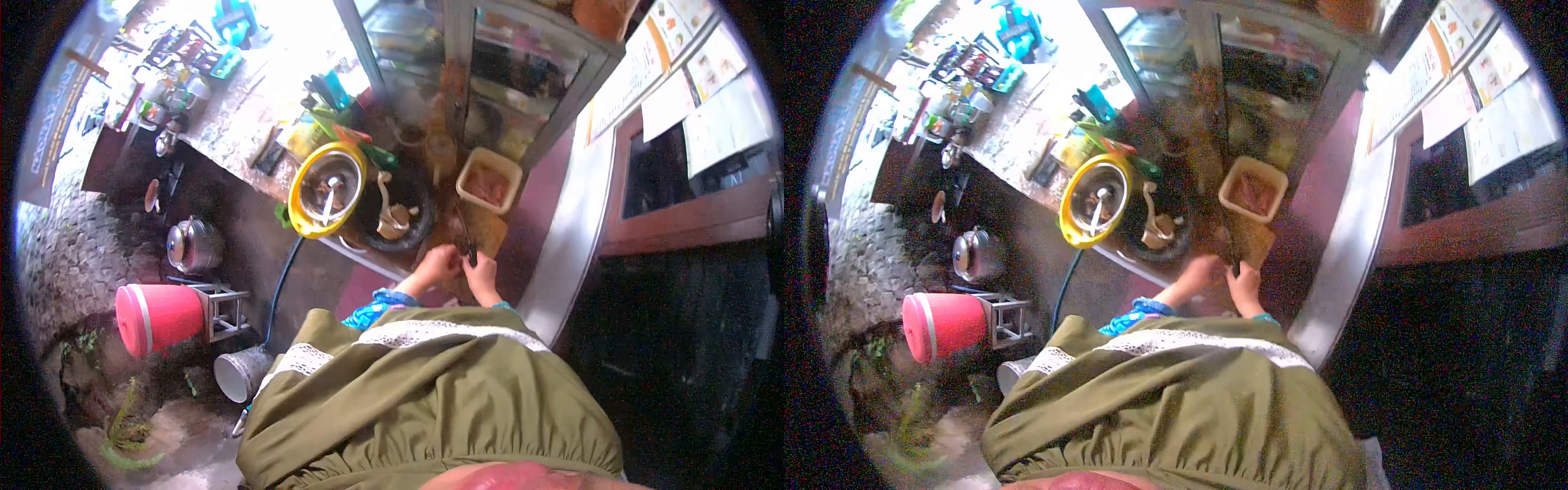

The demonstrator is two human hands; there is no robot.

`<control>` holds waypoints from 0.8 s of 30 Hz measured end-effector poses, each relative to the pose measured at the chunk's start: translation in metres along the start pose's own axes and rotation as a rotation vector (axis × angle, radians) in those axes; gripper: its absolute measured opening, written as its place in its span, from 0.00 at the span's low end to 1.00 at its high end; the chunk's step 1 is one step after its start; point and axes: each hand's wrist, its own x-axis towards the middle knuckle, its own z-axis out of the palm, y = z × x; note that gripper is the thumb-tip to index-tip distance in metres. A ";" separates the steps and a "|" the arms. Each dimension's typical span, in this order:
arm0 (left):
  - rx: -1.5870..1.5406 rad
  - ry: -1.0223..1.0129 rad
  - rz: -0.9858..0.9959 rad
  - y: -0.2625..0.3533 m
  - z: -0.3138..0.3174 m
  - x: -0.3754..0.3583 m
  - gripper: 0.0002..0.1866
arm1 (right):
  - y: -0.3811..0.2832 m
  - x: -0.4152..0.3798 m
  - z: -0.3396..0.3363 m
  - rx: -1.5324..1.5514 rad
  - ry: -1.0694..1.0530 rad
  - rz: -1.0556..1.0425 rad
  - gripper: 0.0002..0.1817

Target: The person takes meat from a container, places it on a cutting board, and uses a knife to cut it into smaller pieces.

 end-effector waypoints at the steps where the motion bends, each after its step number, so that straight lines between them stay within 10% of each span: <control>1: 0.026 0.023 0.044 0.006 -0.002 -0.001 0.12 | -0.007 0.000 -0.003 -0.005 0.000 -0.016 0.11; 24: 0.103 0.004 0.074 -0.001 0.003 0.002 0.06 | 0.010 0.007 0.007 0.073 -0.102 0.011 0.07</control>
